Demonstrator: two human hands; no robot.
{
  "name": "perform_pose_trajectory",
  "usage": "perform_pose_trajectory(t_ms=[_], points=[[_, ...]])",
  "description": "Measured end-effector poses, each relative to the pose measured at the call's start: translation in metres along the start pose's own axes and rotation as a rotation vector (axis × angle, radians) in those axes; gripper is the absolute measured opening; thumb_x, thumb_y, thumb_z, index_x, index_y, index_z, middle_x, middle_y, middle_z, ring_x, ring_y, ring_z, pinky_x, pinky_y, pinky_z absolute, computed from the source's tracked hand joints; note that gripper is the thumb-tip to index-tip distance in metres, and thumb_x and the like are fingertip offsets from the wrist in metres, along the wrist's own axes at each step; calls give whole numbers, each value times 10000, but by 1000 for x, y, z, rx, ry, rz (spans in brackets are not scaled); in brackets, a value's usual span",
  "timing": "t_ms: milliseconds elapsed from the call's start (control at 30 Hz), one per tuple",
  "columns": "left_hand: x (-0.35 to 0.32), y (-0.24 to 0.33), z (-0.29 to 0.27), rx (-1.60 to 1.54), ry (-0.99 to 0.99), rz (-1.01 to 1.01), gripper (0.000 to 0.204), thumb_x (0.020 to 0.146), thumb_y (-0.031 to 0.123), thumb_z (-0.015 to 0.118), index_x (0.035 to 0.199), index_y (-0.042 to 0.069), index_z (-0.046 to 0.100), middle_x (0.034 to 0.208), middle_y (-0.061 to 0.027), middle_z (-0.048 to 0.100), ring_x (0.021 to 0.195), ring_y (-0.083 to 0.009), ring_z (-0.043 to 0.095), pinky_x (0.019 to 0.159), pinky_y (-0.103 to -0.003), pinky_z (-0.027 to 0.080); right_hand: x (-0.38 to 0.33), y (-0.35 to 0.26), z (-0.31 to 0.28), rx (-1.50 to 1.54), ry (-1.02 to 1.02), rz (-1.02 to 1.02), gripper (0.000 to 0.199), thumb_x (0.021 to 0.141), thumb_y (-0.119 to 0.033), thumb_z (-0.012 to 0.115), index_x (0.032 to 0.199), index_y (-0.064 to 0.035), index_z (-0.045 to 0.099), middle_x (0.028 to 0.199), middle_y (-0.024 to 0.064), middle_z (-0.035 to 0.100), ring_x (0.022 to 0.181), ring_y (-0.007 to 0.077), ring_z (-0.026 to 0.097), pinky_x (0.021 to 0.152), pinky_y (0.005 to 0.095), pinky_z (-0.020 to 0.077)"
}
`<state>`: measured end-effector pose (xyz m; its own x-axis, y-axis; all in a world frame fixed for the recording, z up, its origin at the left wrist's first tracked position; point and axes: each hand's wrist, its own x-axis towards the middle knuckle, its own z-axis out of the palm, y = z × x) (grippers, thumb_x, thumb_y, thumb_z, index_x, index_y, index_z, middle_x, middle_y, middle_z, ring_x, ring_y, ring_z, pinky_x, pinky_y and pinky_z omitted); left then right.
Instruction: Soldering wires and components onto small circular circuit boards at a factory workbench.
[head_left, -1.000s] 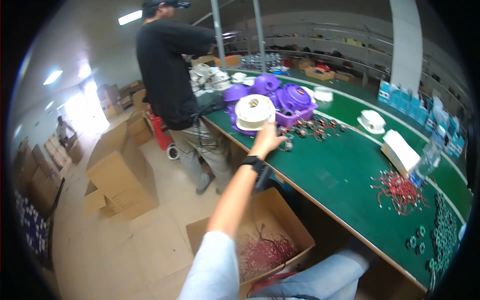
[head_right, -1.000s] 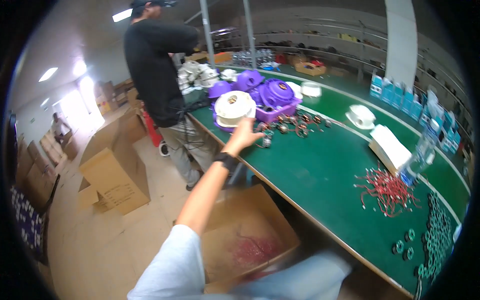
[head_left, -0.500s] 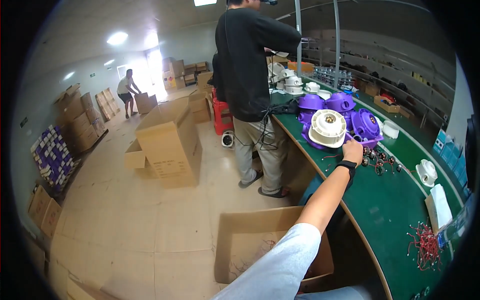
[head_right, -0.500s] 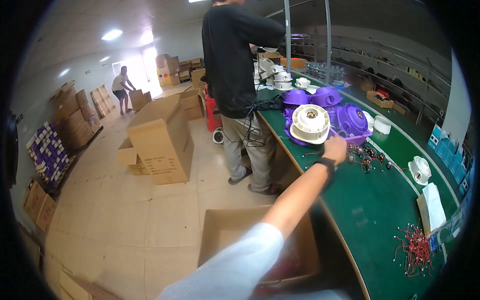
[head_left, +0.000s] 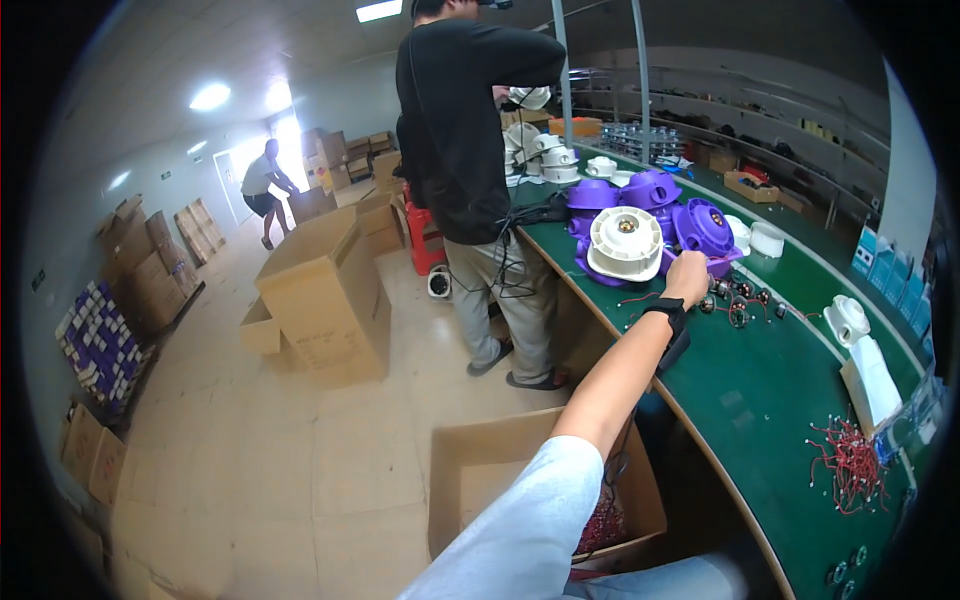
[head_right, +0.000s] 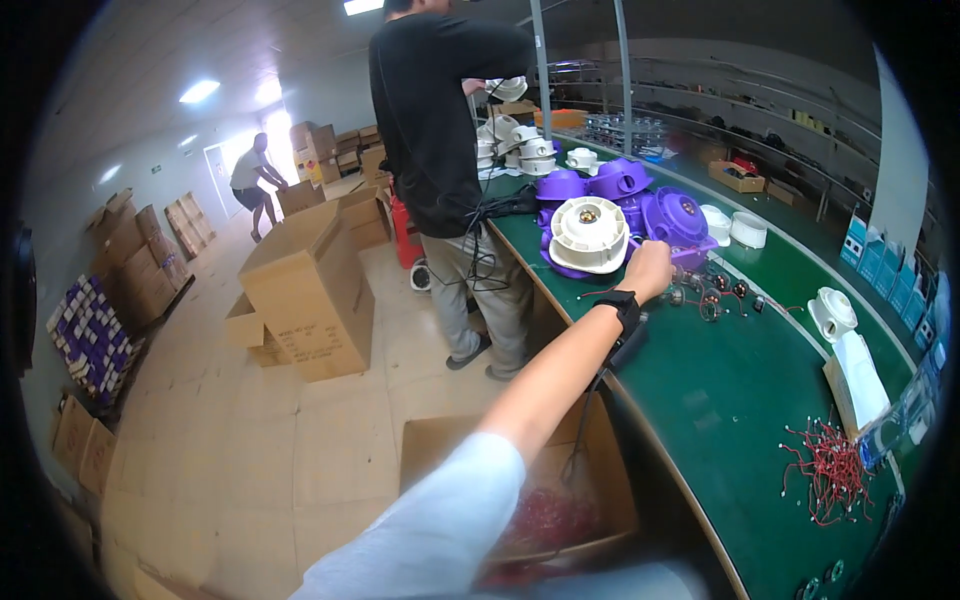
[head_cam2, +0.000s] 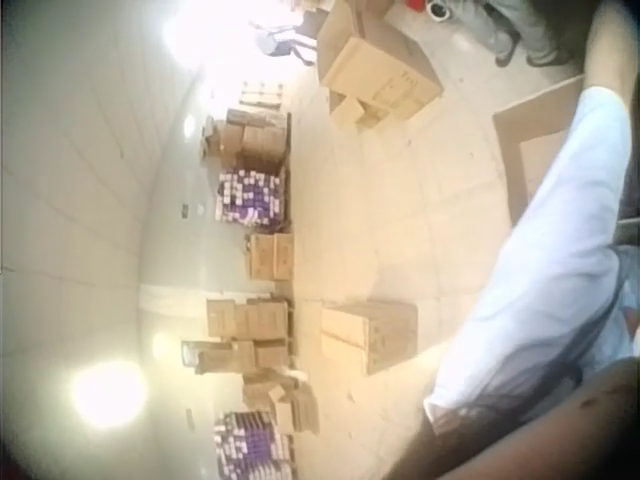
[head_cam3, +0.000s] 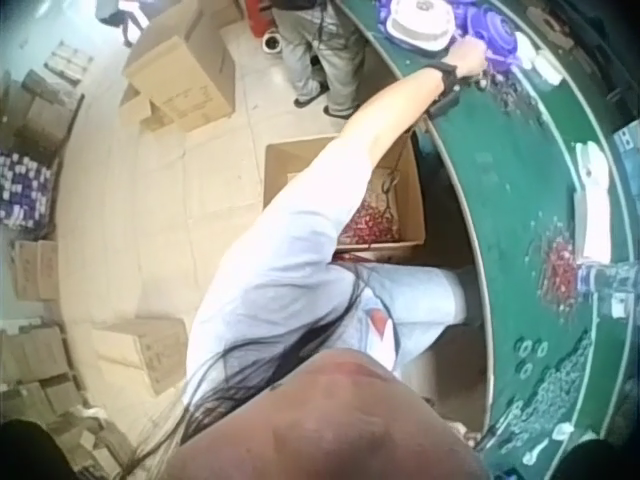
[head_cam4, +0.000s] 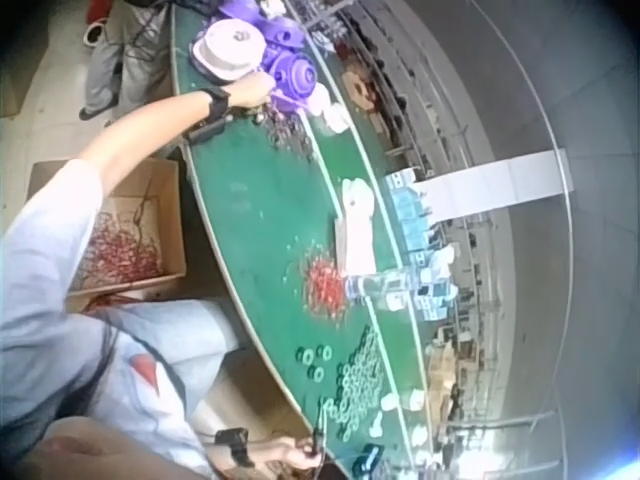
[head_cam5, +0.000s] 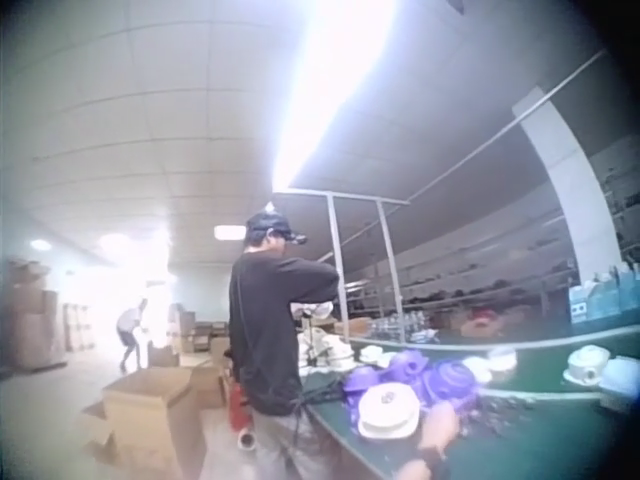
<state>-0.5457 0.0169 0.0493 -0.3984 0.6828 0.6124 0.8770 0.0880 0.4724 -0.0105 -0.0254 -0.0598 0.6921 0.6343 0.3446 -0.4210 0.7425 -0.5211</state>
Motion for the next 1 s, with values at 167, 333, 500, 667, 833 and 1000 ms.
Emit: perform_pose_trajectory(t_ms=[167, 333, 500, 667, 833, 1000], points=[[10, 32, 8, 47, -32, 218, 148, 664, 21, 481, 701, -38, 612, 751, -254, 568, 738, -356, 579, 661, -415, 469, -3, -23, -35, -65, 34, -1, 177, 817, -145, 417, 805, 4, 513, 602, 36, 428, 541, 99, 391, 544, 217, 366], [-1, 97, -39, 67, -360, 389, 229, 686, 183, 589, 588, -24, 583, 557, -186, 544, 486, -274, 557, 465, -369, 438, -50, -218, -142, -406, 295, -308, 191, 836, -146, 402, 844, 11, 512, 617, 31, 421, 556, 88, 379, 564, 208, 365], [-44, 189, -62, -124, -656, 520, 137, 739, 72, 553, 649, -30, 531, 503, -65, 515, 468, -96, 512, 424, -238, 392, -71, -211, -97, -195, 262, -333, 181, 803, -162, 429, 804, -5, 519, 528, -29, 380, 464, 44, 319, 438, 170, 298], [-106, 261, -57, -256, -1005, 696, 134, 726, 20, 556, 622, -39, 496, 487, -69, 501, 459, -100, 508, 453, -241, 399, -81, -218, -76, -175, 142, -358, 169, 808, -166, 411, 798, -14, 484, 516, -15, 355, 440, 57, 275, 403, 188, 220], [-151, 313, -44, -237, -1025, 1050, 117, 713, 28, 575, 653, -44, 506, 492, -89, 489, 440, -121, 477, 446, -252, 377, -86, -224, -76, -126, 167, -354, 160, 801, -149, 424, 821, -2, 484, 597, 12, 416, 461, 45, 333, 412, 178, 255], [-170, 348, -19, -291, -967, 1116, 115, 710, 35, 576, 653, -41, 514, 497, -110, 496, 445, -149, 480, 451, -276, 376, -86, -223, -81, -95, 203, -332, 158, 797, -148, 430, 827, -5, 488, 618, 11, 418, 471, 47, 339, 465, 181, 307]])
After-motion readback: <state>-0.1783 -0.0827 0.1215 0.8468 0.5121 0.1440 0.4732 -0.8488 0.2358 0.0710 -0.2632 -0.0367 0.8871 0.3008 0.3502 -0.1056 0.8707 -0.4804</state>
